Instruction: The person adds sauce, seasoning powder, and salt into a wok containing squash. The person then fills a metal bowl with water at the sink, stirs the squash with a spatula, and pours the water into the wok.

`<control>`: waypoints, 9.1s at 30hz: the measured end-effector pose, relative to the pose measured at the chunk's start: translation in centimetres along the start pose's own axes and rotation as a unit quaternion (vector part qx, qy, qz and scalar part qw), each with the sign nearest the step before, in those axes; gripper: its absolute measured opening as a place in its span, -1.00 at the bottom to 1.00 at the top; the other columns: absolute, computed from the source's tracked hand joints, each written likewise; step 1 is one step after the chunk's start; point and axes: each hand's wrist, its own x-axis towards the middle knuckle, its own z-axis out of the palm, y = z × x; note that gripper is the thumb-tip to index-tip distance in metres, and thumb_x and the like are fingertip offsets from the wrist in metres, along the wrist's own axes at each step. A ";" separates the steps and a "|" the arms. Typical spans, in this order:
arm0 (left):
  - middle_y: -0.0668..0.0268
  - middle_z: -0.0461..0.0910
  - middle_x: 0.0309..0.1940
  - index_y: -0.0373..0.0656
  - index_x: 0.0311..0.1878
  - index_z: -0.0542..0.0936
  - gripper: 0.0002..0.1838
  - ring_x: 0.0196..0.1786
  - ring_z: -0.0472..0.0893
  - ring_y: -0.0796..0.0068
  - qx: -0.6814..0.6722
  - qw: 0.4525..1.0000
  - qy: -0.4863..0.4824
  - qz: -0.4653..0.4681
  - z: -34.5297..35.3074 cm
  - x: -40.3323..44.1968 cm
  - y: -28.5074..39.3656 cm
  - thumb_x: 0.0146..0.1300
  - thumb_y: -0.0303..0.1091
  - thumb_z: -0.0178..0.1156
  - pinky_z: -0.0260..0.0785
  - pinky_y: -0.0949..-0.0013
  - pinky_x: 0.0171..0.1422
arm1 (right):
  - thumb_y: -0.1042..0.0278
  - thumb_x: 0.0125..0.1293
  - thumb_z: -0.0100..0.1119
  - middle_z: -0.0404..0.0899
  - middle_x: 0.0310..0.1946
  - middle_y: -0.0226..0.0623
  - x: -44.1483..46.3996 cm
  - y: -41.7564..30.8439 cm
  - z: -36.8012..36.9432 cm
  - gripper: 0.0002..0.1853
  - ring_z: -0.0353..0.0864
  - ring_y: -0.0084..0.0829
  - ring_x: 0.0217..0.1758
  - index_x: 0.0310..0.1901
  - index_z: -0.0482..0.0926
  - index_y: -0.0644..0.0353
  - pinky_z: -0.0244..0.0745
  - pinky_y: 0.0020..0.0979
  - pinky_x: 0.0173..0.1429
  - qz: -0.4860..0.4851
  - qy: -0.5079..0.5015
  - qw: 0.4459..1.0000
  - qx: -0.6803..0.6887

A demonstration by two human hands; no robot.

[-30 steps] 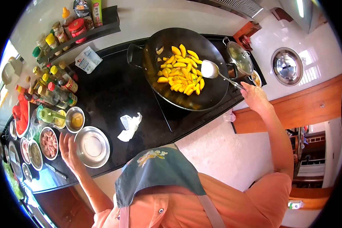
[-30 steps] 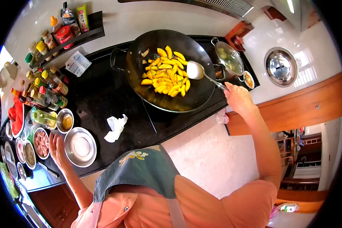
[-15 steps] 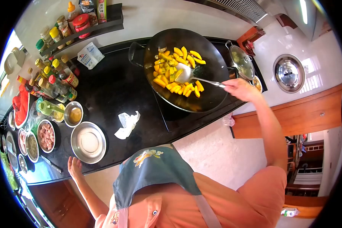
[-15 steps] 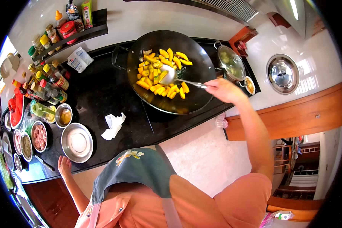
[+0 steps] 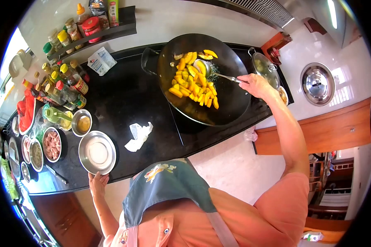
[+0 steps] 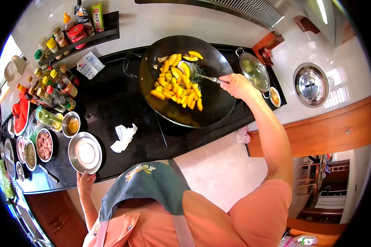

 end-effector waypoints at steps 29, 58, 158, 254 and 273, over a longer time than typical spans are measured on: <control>0.31 0.62 -0.05 0.09 0.42 0.28 -0.49 -0.19 0.74 0.41 -0.048 0.996 -0.006 0.073 0.8 1.0 -3.0 0.48 -0.32 0.17 0.65 0.39 -0.14 | 0.14 0.36 0.27 0.67 -0.46 -0.31 -4.6 4.5 -6.2 -0.62 0.61 -0.51 -0.39 0.13 0.71 0.10 0.52 -0.38 -0.18 0.078 -0.061 0.994 0.052; 0.28 0.64 -0.05 0.05 0.46 0.23 -0.45 -0.20 0.73 0.43 -0.053 0.994 -0.022 0.091 0.4 1.1 -3.3 0.47 -0.35 0.14 0.64 0.43 -0.20 | 0.10 0.29 0.30 0.75 -0.09 -0.20 2.6 0.8 -2.0 -0.68 0.72 -0.16 0.05 0.07 0.73 -0.19 0.59 -0.16 0.18 0.082 0.179 0.972 -0.125; 0.19 0.67 -0.05 -0.08 0.49 0.27 -0.34 -0.23 0.76 0.37 0.114 0.956 -0.254 0.096 26.0 -13.0 12.4 0.29 -0.45 0.09 0.68 0.38 -0.16 | 0.46 0.30 0.16 0.47 -0.34 -0.33 -12.4 5.7 14.0 -0.54 0.54 -0.24 -0.25 0.22 0.64 -0.14 0.51 -0.19 -0.24 0.004 0.368 0.917 -0.152; 0.17 0.68 -0.04 -0.31 0.33 0.48 -0.49 -0.07 0.68 0.42 0.200 0.950 -0.239 -0.016 18.5 -6.1 2.1 0.41 -0.25 0.22 0.55 0.36 0.04 | 0.38 0.37 0.18 0.58 -0.50 -0.35 -10.2 15.7 7.2 -0.87 0.52 -0.63 -0.57 -0.08 0.53 0.12 0.59 -0.48 -0.50 0.202 0.135 0.713 0.658; 0.14 0.68 0.04 -0.34 0.27 0.57 -0.51 0.07 0.63 0.44 0.137 0.984 -0.084 0.071 29.9 -22.1 -14.3 0.38 -0.25 0.29 0.43 0.38 0.24 | 0.37 0.37 0.11 0.56 -0.39 -0.45 -2.8 19.2 2.4 -0.50 0.53 -0.69 -0.58 0.35 0.41 0.17 0.58 -0.55 -0.57 -0.043 -0.095 0.870 0.481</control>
